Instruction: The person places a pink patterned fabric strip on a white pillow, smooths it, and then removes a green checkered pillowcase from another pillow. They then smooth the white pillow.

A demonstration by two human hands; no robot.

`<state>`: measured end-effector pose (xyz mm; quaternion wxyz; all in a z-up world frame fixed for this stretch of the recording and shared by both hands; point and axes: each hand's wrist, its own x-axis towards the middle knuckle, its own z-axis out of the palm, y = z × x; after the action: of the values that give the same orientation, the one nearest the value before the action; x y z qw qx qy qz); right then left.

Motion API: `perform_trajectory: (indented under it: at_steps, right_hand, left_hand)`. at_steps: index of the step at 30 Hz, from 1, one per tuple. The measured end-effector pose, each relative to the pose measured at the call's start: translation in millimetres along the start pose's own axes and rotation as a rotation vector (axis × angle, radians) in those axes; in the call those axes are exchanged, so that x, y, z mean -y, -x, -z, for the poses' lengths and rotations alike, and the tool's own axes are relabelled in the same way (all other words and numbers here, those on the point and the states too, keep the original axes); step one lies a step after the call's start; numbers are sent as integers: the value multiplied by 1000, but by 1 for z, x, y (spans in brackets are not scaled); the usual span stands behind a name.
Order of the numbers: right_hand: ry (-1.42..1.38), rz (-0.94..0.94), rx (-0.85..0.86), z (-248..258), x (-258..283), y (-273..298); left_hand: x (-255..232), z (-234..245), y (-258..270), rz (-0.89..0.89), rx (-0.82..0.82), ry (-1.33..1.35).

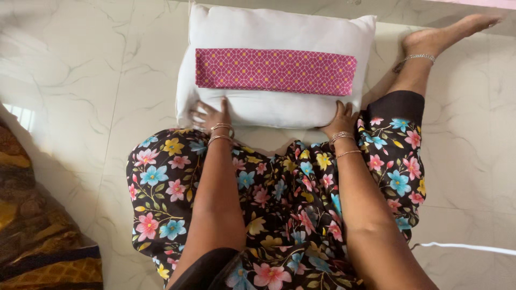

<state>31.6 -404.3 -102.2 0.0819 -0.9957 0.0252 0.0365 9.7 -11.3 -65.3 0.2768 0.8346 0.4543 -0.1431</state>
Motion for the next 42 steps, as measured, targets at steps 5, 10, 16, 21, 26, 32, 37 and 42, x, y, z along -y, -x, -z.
perform_trajectory:
  at_steps: [5,10,16,21,26,32,37,42]
  right_hand:
    - [9,-8,54,21,21,13]
    - [141,111,168,48,83,60]
    - [44,475,23,41,156,118]
    - [-40,245,185,14,132,70]
    - [-93,-39,122,6,97,38]
    - [-102,-54,105,12,88,40]
    - [-14,124,162,39,104,72]
    - [-137,178,597,58,145,137]
  left_hand:
    - [6,-7,-9,-20,-103,120]
    - [-10,-34,50,-585,-158,-116]
    - [-30,-22,91,-718,-39,-320]
    - [-32,-12,86,-575,25,-361]
    - [-29,-28,78,-616,-35,-367]
    - [-22,-31,89,-596,-69,-341]
    - [-22,-23,105,-500,48,-142]
    - [-14,-16,82,-404,-51,-114]
